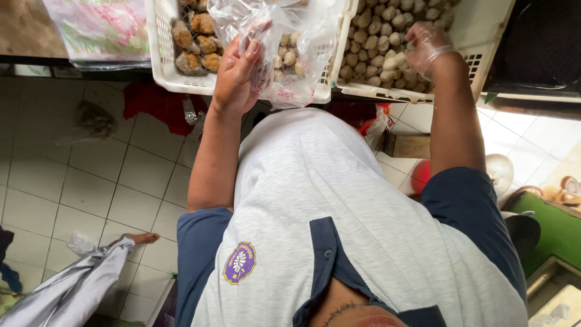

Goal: The person holds a clear plastic bag open with one hand and picks round meatballs one at a time from a plastic crate, placing them into the bag. They continue filling the bag from the crate throughout the episode, occasionally reaching deeper into the crate for more meatballs.

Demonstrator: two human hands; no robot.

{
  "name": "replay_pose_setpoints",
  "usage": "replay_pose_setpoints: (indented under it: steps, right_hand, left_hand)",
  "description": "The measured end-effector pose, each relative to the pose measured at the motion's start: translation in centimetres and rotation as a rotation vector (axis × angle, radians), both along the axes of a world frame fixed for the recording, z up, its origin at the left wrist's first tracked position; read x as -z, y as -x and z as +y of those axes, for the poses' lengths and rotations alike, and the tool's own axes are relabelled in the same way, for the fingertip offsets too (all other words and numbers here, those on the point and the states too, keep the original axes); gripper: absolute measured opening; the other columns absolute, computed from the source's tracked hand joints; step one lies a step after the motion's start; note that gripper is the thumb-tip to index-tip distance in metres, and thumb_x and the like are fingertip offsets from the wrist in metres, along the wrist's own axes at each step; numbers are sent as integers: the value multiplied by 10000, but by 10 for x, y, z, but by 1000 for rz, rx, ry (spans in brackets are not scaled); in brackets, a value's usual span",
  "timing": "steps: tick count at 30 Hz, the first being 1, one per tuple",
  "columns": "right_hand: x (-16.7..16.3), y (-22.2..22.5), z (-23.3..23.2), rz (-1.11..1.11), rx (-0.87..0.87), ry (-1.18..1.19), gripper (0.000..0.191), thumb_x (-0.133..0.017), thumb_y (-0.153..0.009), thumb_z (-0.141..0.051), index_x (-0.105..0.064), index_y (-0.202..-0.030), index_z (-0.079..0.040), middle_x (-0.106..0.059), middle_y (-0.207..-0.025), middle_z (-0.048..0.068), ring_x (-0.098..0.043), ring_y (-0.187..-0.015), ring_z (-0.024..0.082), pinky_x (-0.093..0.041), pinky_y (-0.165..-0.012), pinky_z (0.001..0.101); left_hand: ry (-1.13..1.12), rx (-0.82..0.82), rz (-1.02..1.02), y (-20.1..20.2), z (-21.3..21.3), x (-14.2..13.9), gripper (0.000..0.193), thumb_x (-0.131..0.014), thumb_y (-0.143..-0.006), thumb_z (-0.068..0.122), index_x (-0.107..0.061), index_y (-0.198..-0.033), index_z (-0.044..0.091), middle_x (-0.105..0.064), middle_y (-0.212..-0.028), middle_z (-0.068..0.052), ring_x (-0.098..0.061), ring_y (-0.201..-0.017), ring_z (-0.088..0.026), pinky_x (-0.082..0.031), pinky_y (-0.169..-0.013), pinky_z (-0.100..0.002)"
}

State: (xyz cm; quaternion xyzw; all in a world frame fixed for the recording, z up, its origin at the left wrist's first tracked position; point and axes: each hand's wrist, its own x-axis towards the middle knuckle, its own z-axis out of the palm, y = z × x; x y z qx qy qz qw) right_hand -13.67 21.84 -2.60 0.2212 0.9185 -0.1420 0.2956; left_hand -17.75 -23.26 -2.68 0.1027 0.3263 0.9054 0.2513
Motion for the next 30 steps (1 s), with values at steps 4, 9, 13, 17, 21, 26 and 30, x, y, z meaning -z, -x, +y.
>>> replay_pose_setpoints:
  steps: [4, 9, 13, 17, 21, 26, 30]
  right_hand:
    - [5, -6, -3, 10, -248, -25, 378, -783, -900, -143, -655, -1252, -93, -657, -1250, 187, -623, -1103, 347, -508, -991, 480]
    - [20, -10, 7, 38, -89, 65, 352, -744, -931, -168, -654, -1261, -84, -662, -1294, 159, -662, -1149, 327, -535, -1028, 431]
    - [27, -11, -1, 311, -540, 56, 425, -800, -864, -126, -683, -1267, -61, -653, -1259, 211, -620, -1145, 407, -503, -993, 472]
    - [17, -4, -20, -1, -571, -93, 437, -759, -808, -14, -711, -1230, -117, -693, -1185, 178, -670, -1062, 383, -551, -949, 474]
    - [-26, 0, -33, 41, -246, 215, 306, -700, -946, -139, -657, -1241, -70, -667, -942, 157, -616, -768, 265, -527, -665, 423]
    - [-73, -4, -89, 297, -390, 1391, 219, -641, -1061, -155, -618, -1222, -9, -599, -825, 39, -535, -622, 75, -485, -519, 225]
    - [-60, 9, -175, 643, -861, 864, 267, -720, -1020, -104, -625, -1248, -3, -669, -912, 97, -639, -743, 152, -580, -655, 270]
  left_hand:
    - [7, -19, -52, -2, 2, 0, 419, -593, -1119, 175, -503, -1489, 2, -555, -964, 49, -508, -854, -41, -480, -771, -206]
    - [-11, -37, -55, -4, 2, -1, 435, -593, -1148, 173, -510, -1531, -16, -539, -912, 55, -513, -836, -32, -489, -824, -203]
    - [-20, -28, -77, -4, 5, -4, 440, -593, -1122, 170, -499, -1512, -10, -624, -1084, 13, -597, -996, -62, -530, -952, -255]
    - [-40, -42, -56, -1, 10, -7, 430, -598, -1122, 181, -494, -1500, 6, -657, -1268, -49, -634, -1181, -128, -539, -1064, -322]
    - [0, -49, -31, 0, 10, -8, 464, -615, -1085, 213, -471, -1483, 23, -628, -1410, -75, -616, -1311, -158, -525, -1147, -346]
    - [27, -43, -17, 0, 12, -9, 440, -618, -1144, 205, -509, -1518, 1, -634, -1369, -101, -613, -1223, -156, -523, -1068, -329]
    - [-8, -25, -27, 1, 16, -15, 449, -600, -1120, 220, -510, -1507, 11, -624, -1443, -119, -616, -1282, -187, -518, -1113, -344]
